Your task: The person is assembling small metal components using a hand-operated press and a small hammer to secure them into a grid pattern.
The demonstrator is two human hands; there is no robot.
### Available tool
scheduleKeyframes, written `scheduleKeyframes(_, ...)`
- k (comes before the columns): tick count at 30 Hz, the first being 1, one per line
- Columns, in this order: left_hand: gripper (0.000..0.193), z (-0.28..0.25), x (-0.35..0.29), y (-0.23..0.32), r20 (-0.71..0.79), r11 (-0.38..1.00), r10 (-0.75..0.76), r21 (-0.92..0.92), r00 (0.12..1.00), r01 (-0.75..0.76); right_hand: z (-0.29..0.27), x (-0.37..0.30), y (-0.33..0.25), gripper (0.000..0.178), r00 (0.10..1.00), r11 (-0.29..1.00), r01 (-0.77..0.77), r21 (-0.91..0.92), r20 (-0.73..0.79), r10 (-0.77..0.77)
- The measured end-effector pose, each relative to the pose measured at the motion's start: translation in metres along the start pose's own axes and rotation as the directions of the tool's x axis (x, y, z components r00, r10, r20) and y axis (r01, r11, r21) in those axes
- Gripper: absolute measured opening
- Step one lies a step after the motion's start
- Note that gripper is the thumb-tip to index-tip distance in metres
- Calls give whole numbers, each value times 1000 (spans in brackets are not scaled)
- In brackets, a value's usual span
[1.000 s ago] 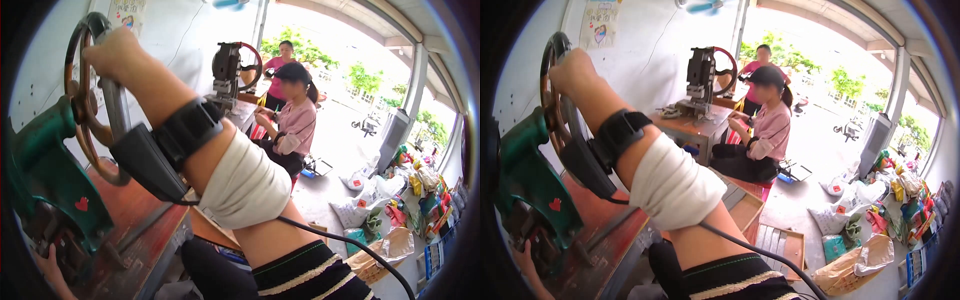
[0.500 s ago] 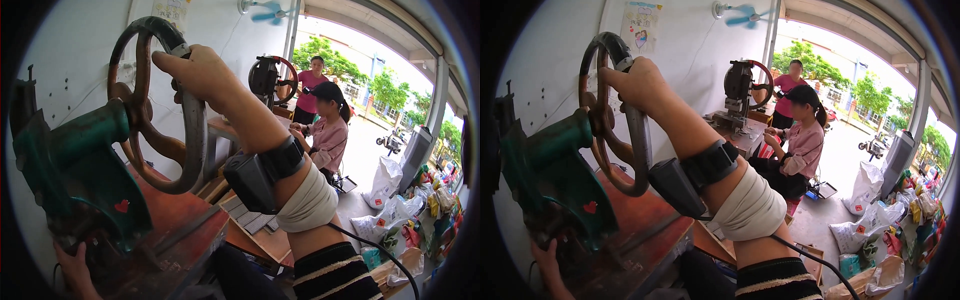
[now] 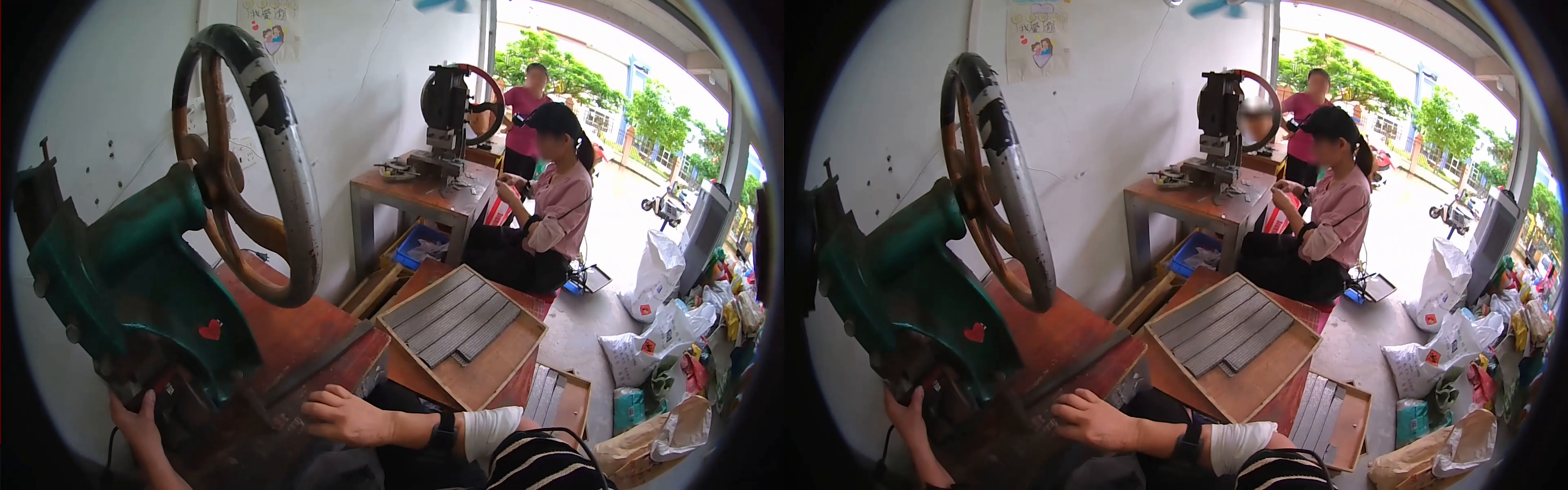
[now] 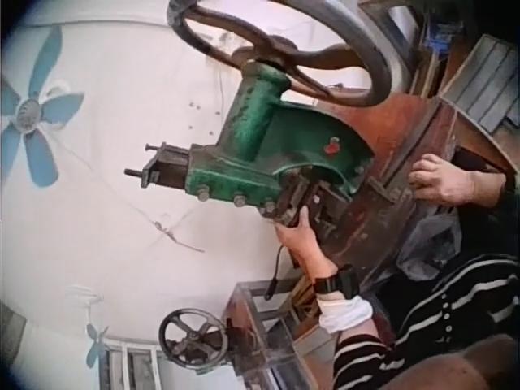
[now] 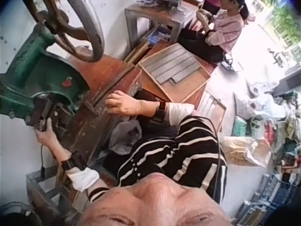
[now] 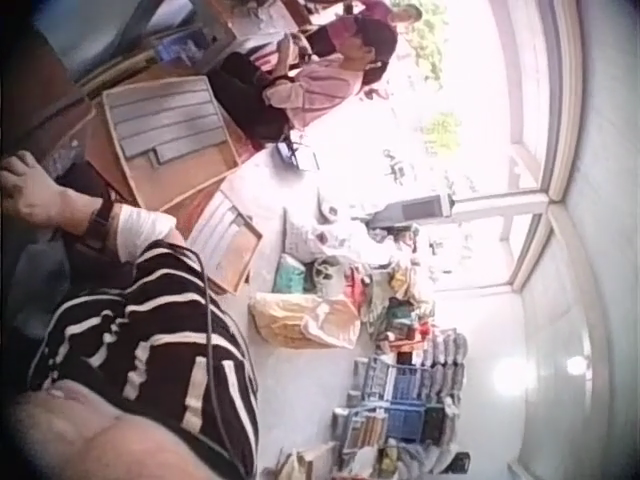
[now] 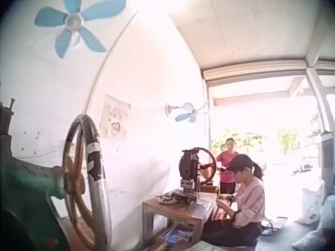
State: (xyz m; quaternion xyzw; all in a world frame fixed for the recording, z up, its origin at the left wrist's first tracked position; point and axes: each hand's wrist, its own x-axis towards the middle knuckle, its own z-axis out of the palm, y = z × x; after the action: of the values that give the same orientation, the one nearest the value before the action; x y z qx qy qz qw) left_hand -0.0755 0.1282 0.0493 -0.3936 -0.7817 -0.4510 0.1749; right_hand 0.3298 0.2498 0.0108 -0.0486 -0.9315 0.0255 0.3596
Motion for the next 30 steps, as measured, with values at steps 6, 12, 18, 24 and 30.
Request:
scheduleKeyframes(6, 73, -1, 4, -5, 70, 995, -85, -46, 994, 88, 52, -2, 16, 24, 978, 971, -206, 121, -14, 210)
scheduleKeyframes(12, 74, 7, 19, -70, 41, 991, -106, -76, 993, 109, 56, -1, 15, 23, 913, 927, -175, 333, -298, 280)
scheduleKeyframes(18, 58, -3, 15, -50, 112, 991, -118, -48, 987, 124, 0, -4, 34, 14, 697, 828, -312, 465, -480, 532)
scheduleKeyframes(24, 38, -23, 0, -8, 68, 996, 50, 73, 996, -55, 57, 38, 2, 16, 936, 853, -123, 508, -227, 270)
scheduleKeyframes(30, 33, -27, -24, 57, -27, 994, 114, 9, 993, -113, 60, 16, 8, 32, 973, 953, -195, 231, -78, 217)
